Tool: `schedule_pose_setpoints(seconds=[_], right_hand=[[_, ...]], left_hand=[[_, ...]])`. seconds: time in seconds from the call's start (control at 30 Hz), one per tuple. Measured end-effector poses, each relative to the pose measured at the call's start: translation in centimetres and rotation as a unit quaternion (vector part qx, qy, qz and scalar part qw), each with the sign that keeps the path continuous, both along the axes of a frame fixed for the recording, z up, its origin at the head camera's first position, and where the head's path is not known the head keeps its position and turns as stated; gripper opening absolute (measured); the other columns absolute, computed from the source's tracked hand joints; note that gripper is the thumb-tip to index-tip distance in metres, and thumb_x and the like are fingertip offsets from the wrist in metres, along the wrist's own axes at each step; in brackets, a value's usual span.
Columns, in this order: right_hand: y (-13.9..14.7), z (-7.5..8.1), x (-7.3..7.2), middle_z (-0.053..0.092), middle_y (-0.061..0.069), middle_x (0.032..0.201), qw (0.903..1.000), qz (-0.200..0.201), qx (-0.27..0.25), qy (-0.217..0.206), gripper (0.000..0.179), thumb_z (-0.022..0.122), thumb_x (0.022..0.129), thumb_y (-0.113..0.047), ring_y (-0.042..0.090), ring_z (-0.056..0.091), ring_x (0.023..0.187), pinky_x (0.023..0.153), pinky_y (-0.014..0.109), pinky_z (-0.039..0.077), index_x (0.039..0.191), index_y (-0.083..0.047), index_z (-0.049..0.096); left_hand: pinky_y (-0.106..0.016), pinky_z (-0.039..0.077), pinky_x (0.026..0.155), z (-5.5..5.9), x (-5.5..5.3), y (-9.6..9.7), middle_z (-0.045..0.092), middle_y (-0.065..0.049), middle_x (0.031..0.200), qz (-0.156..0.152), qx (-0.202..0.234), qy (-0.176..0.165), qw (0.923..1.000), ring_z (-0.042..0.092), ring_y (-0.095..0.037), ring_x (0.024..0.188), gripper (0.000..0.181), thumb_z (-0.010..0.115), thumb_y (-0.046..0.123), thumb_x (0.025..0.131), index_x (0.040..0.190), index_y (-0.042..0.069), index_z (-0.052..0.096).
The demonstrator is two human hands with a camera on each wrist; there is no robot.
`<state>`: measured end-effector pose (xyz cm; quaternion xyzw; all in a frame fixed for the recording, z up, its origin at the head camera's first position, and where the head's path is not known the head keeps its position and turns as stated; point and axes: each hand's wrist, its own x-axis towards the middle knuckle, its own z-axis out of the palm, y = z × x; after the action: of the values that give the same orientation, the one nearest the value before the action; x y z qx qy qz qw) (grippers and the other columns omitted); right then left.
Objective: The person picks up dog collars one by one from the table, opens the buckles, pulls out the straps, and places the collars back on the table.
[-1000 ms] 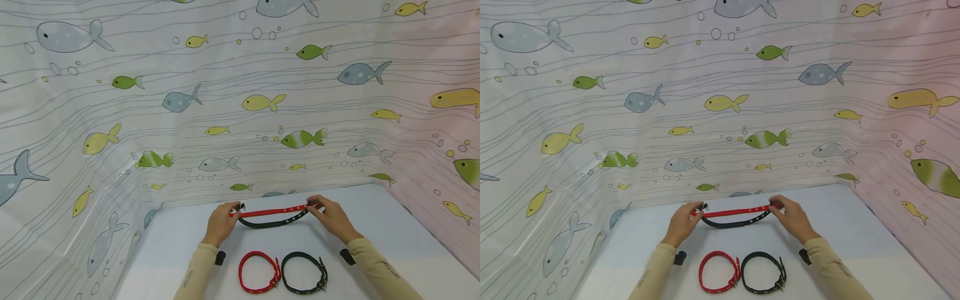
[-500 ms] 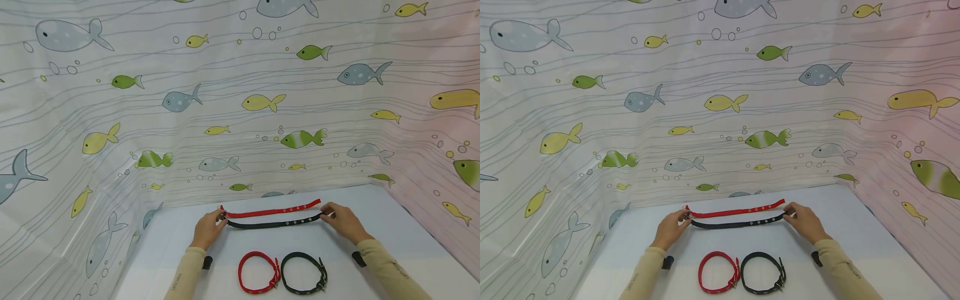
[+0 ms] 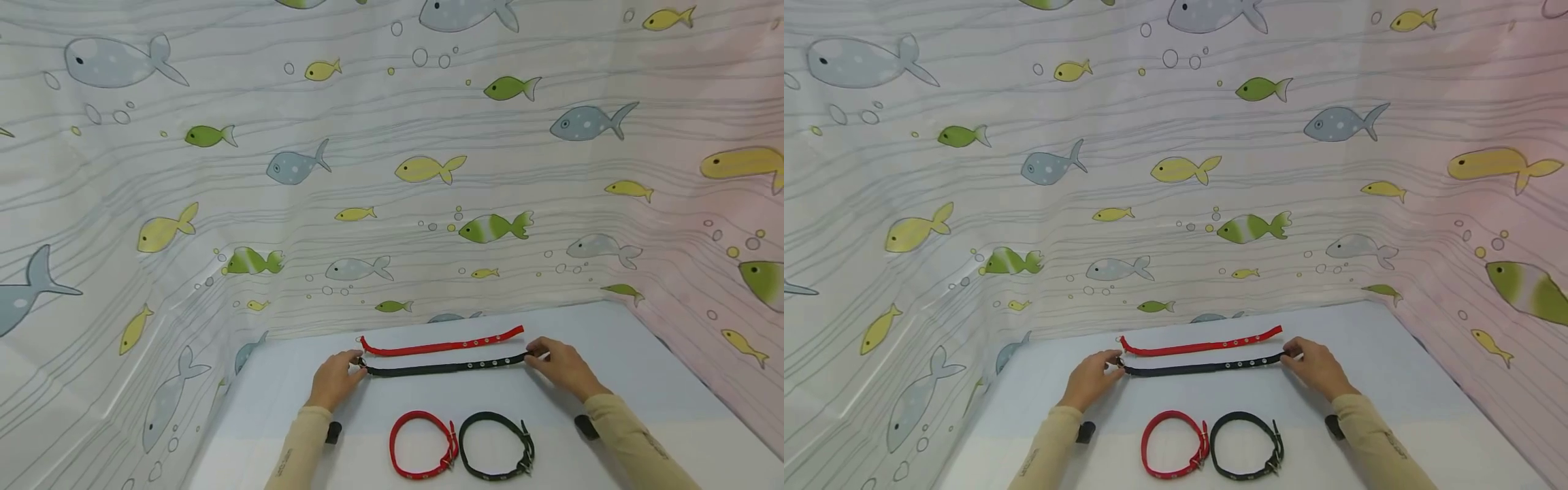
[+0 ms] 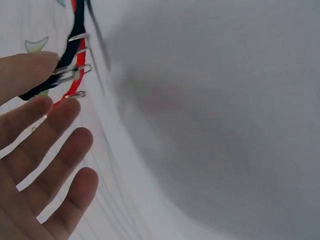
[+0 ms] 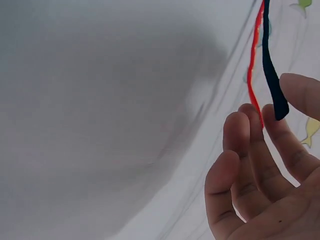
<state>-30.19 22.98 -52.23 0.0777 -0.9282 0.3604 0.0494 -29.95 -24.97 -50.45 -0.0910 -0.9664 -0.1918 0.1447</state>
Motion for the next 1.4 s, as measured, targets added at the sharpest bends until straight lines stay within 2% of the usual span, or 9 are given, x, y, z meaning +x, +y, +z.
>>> schedule_pose_setpoints(seconds=[0.13, 0.3, 0.4, 0.53, 0.6, 0.77, 0.93, 1.23, 1.4], right_hand=[[0.0, 0.3, 0.3, 0.068, 0.014, 0.111, 0.9999, 0.0, -0.007, 0.007, 0.033, 0.072, 0.094, -0.024, 0.026, 0.065, 0.092, 0.068, 0.036, 0.052, 0.119, -0.003, 0.067], [-0.1, 1.0, 0.7, 0.066, 0.017, 0.118, 0.9995, -0.014, 0.008, 0.028, 0.039, 0.072, 0.095, -0.025, 0.026, 0.063, 0.094, 0.07, 0.036, 0.05, 0.124, 0.0, 0.064], [-0.6, 1.6, 1.2, 0.066, 0.016, 0.119, 0.9989, -0.017, 0.009, 0.043, 0.039, 0.073, 0.094, -0.025, 0.026, 0.061, 0.095, 0.072, 0.038, 0.05, 0.124, -0.001, 0.065], [-1.5, 2.3, 2.0, 0.066, 0.015, 0.118, 0.9979, -0.008, 0.002, 0.064, 0.038, 0.073, 0.094, -0.025, 0.024, 0.061, 0.093, 0.073, 0.039, 0.05, 0.123, -0.002, 0.065], [-2.0, 2.5, 2.4, 0.067, 0.014, 0.117, 0.9971, -0.002, -0.002, 0.076, 0.036, 0.073, 0.095, -0.024, 0.023, 0.062, 0.093, 0.073, 0.039, 0.05, 0.123, -0.003, 0.065], [-3.0, 2.9, 3.1, 0.067, 0.01, 0.117, 0.9944, 0.009, 0.0, 0.105, 0.033, 0.073, 0.095, -0.022, 0.023, 0.063, 0.094, 0.077, 0.042, 0.052, 0.123, -0.006, 0.066], [-3.8, 3.1, 3.9, 0.068, 0.007, 0.116, 0.9929, 0.024, -0.002, 0.116, 0.031, 0.074, 0.094, -0.02, 0.025, 0.063, 0.097, 0.08, 0.044, 0.051, 0.122, -0.01, 0.066], [-4.8, 2.6, 4.4, 0.068, 0.005, 0.113, 0.9912, 0.054, -0.002, 0.121, 0.025, 0.074, 0.094, -0.017, 0.022, 0.064, 0.096, 0.079, 0.042, 0.052, 0.118, -0.011, 0.067], [-5.2, 2.5, 4.7, 0.068, 0.0, 0.114, 0.9895, 0.059, -0.015, 0.131, 0.026, 0.074, 0.094, -0.018, 0.018, 0.063, 0.097, 0.08, 0.039, 0.052, 0.119, -0.014, 0.067]], left_hand=[[-0.05, 0.053, 0.089, 0.1, 0.3, 0.1, 0.072, -0.008, 0.111, 0.003, -0.008, 0.0, 1.0, 0.067, -0.03, 0.105, 0.039, 0.081, 0.022, 0.086, 0.121, 0.009, 0.072], [-0.049, 0.055, 0.085, 0.2, 0.7, 1.6, 0.072, -0.009, 0.111, -0.016, -0.034, 0.059, 0.9976, 0.067, -0.031, 0.101, 0.034, 0.079, 0.022, 0.088, 0.119, 0.01, 0.073], [-0.046, 0.055, 0.083, 0.5, 1.3, 3.7, 0.071, -0.007, 0.11, -0.065, -0.051, 0.107, 0.9909, 0.066, -0.029, 0.1, 0.031, 0.079, 0.022, 0.089, 0.118, 0.011, 0.074], [-0.043, 0.053, 0.087, 0.9, 2.4, 7.1, 0.071, -0.002, 0.111, -0.148, -0.093, 0.146, 0.9737, 0.065, -0.024, 0.104, 0.028, 0.078, 0.022, 0.09, 0.117, 0.014, 0.073], [-0.041, 0.053, 0.089, 1.0, 2.9, 8.7, 0.071, -0.001, 0.113, -0.19, -0.115, 0.134, 0.9658, 0.065, -0.021, 0.105, 0.027, 0.075, 0.021, 0.092, 0.118, 0.015, 0.073], [-0.033, 0.054, 0.087, 0.9, 4.0, 11.4, 0.07, 0.004, 0.115, -0.276, -0.159, 0.024, 0.9475, 0.065, -0.014, 0.104, 0.031, 0.068, 0.015, 0.09, 0.12, 0.019, 0.074], [-0.027, 0.052, 0.079, 0.3, 4.4, 12.2, 0.069, 0.008, 0.112, -0.301, -0.198, -0.048, 0.9317, 0.063, -0.01, 0.098, 0.032, 0.07, 0.014, 0.084, 0.113, 0.023, 0.078], [-0.022, 0.046, 0.076, 0.5, 5.4, 11.8, 0.067, 0.016, 0.098, -0.285, -0.212, -0.044, 0.9337, 0.059, -0.004, 0.092, 0.012, 0.08, 0.027, 0.089, 0.1, 0.03, 0.082], [-0.019, 0.048, 0.075, 0.5, 5.6, 10.7, 0.066, 0.018, 0.088, -0.27, -0.174, -0.057, 0.9453, 0.058, -0.002, 0.085, 0.012, 0.081, 0.024, 0.088, 0.099, 0.029, 0.082]])
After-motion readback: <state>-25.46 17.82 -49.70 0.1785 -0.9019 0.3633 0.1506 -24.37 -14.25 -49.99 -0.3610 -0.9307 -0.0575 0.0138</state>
